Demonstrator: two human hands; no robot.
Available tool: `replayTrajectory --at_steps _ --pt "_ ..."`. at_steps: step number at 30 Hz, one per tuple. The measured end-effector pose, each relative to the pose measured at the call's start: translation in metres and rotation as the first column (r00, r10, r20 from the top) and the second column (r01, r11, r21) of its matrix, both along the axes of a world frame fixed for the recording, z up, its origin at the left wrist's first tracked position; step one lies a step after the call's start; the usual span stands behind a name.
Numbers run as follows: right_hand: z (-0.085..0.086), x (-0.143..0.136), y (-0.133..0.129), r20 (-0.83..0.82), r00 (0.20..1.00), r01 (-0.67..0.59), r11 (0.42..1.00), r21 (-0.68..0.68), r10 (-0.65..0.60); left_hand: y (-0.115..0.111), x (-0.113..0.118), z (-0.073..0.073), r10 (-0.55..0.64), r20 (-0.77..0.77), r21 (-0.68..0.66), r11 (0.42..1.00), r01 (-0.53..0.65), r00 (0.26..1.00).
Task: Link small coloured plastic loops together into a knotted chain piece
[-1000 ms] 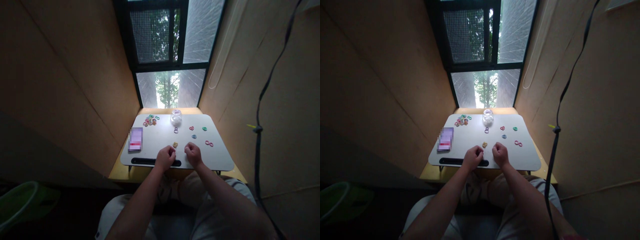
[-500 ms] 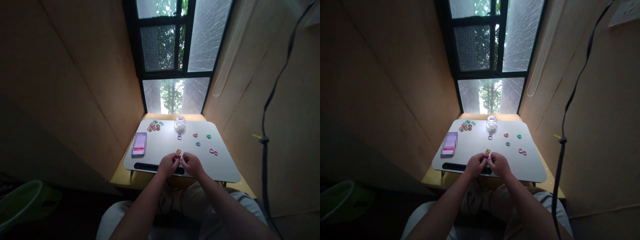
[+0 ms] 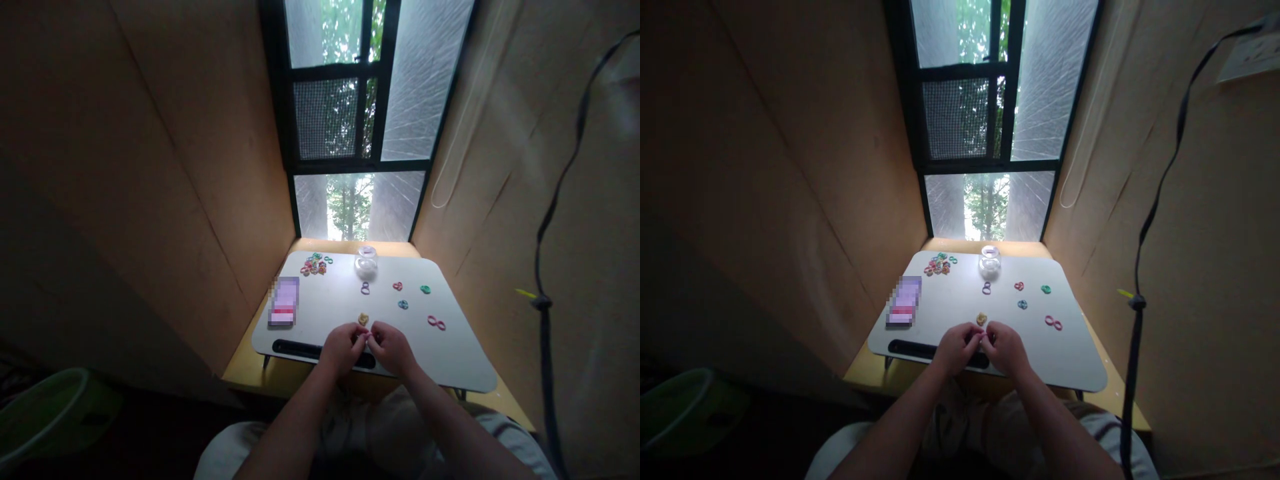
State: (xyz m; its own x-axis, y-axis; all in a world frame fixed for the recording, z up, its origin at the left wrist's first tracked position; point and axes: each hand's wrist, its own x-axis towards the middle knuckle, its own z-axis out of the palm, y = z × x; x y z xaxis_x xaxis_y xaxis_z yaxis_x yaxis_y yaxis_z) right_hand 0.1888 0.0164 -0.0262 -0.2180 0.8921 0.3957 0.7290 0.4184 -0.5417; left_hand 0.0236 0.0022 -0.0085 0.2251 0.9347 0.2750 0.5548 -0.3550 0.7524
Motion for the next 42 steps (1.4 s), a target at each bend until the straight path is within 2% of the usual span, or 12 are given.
replayTrajectory --at_steps 16,34,42 --pt "0.0055 0.0015 -0.0032 -0.095 0.991 -0.098 0.995 -0.027 0.095 -0.0023 0.0006 0.0018 0.039 -0.016 0.002 0.999 -0.039 0.999" --pt "0.0048 0.0011 -0.0027 -0.094 0.991 -0.098 0.995 -0.022 0.096 -0.0025 0.0012 0.0014 0.060 -0.067 -0.005 0.998 -0.060 0.996" --pt "0.0054 0.0010 -0.0030 -0.076 0.992 -0.105 0.994 -0.023 0.103 -0.0040 0.0006 0.0011 0.054 -0.040 0.004 0.999 -0.054 0.998"
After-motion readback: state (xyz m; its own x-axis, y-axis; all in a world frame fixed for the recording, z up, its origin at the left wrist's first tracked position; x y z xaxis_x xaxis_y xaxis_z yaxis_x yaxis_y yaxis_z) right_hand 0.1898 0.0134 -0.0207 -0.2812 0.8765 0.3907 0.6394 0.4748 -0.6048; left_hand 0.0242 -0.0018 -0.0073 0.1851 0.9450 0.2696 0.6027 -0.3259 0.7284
